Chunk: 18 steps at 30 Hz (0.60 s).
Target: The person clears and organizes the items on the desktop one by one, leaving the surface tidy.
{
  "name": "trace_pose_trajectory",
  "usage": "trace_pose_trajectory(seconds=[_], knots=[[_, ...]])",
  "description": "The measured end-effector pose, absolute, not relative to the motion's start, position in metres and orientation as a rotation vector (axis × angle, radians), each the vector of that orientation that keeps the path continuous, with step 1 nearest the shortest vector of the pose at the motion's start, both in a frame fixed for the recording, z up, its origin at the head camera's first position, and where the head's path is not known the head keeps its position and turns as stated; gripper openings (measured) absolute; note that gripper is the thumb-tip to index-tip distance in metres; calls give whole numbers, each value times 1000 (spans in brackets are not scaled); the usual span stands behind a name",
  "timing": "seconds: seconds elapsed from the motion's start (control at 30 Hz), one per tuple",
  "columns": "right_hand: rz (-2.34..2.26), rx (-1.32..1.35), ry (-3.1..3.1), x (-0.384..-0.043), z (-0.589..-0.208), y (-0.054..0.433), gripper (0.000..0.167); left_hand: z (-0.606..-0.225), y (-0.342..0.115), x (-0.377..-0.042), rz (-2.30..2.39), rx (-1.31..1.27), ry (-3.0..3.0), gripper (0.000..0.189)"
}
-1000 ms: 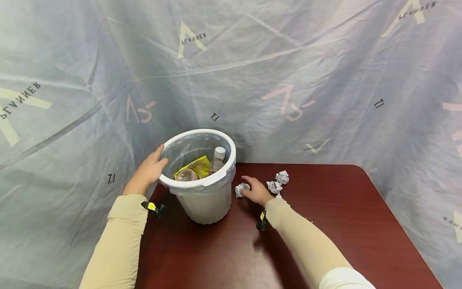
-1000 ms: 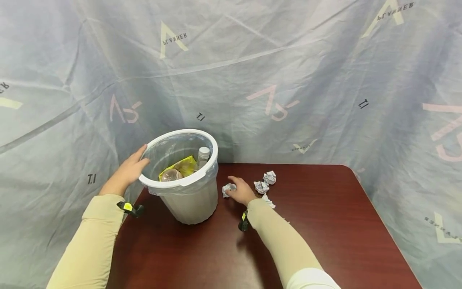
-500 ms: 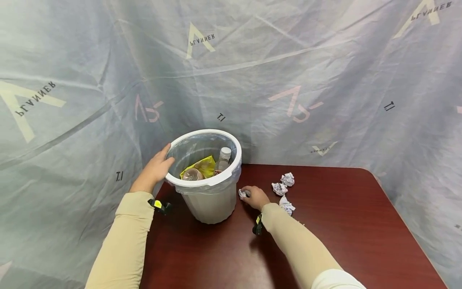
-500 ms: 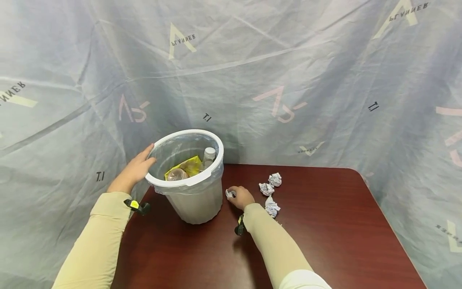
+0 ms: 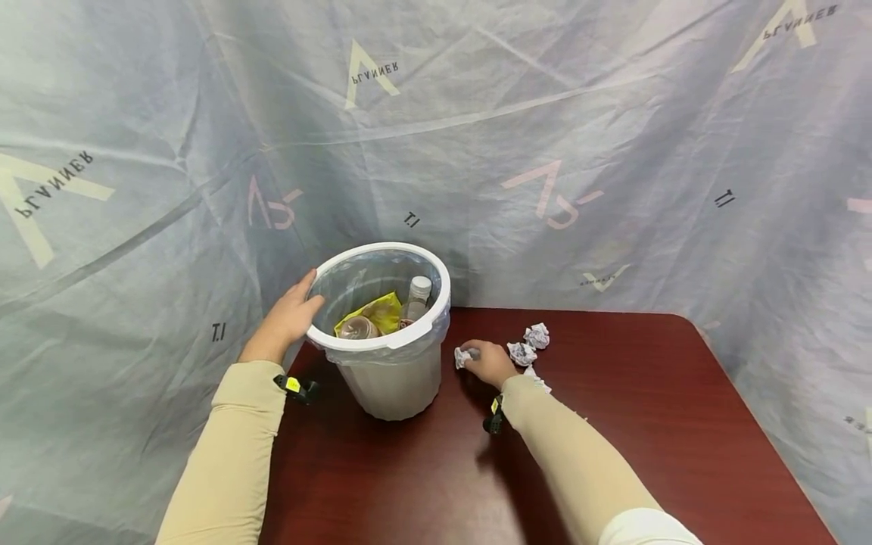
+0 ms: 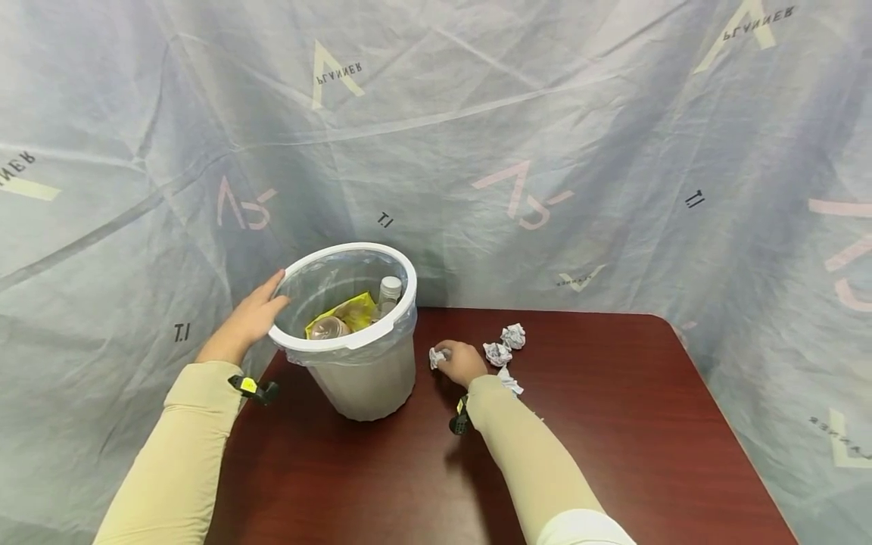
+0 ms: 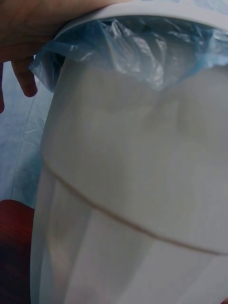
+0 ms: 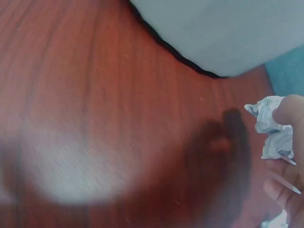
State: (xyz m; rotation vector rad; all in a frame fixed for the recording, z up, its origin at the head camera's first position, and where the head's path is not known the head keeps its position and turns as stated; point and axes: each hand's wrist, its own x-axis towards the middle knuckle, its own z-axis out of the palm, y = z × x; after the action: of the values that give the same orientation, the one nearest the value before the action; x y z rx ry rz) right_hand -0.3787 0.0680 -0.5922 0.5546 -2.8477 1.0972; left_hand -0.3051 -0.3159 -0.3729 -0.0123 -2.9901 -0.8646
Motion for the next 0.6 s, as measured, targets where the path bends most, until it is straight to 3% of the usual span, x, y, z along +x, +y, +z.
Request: trace_pose_trajectory(seconds=[0.23, 0.6], knots=[[1118, 514, -2774, -391, -558, 88, 40, -371, -315, -303, -870, -24, -2992, 70], [1085, 485, -2744, -398, -473, 106, 40, -371, -315, -303, -841, -33, -2999, 71]])
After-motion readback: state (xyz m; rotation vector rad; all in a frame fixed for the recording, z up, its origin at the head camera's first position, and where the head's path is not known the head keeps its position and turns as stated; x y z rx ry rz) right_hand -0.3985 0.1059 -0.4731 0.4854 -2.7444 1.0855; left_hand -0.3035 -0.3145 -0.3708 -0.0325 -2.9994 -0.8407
